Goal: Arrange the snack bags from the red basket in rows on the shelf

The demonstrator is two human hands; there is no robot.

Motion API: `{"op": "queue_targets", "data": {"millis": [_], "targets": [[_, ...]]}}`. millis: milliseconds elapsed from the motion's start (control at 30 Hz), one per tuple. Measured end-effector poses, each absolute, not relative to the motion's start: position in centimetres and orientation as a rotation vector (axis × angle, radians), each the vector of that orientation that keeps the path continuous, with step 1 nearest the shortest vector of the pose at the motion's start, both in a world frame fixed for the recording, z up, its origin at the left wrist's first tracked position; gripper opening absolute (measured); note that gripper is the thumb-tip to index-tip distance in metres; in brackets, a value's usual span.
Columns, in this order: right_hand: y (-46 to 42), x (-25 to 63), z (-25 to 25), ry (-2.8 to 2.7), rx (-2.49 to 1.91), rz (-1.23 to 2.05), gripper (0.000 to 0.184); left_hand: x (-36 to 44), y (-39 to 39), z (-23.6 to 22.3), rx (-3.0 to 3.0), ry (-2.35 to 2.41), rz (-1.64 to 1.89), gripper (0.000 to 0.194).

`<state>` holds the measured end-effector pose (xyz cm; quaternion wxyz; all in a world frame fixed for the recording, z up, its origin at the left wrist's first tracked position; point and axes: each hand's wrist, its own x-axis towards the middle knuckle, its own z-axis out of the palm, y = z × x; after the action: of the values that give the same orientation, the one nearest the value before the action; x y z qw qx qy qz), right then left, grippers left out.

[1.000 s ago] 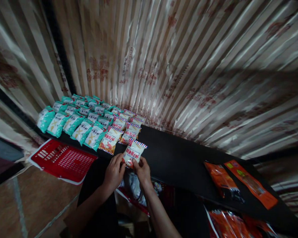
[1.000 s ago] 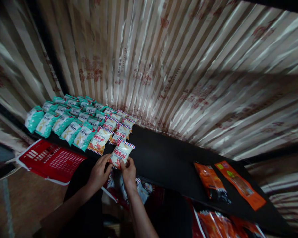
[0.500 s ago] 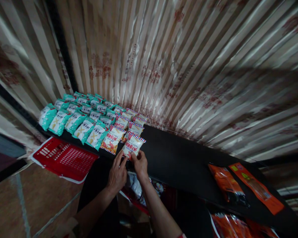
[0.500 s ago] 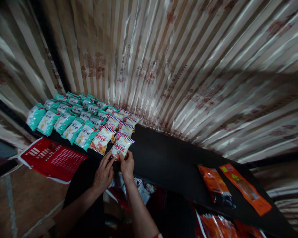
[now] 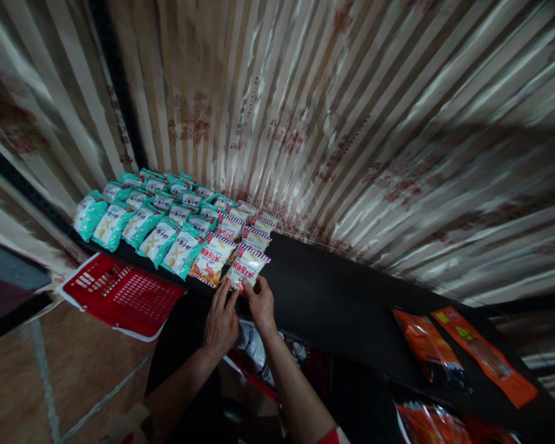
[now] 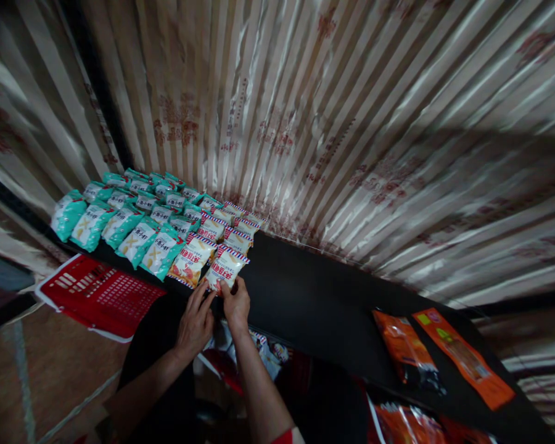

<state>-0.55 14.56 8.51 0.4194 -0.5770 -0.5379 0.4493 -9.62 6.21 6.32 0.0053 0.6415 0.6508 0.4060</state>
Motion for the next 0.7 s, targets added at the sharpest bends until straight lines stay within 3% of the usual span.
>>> {"op": "queue_targets", "data": {"millis": [700], "targets": [[14.10, -0.63, 8.90, -1.425, -1.473, 1.084, 0.045, -9.57, 6.38, 6.05, 1.964, 2.050, 1.253, 0.057]]}}
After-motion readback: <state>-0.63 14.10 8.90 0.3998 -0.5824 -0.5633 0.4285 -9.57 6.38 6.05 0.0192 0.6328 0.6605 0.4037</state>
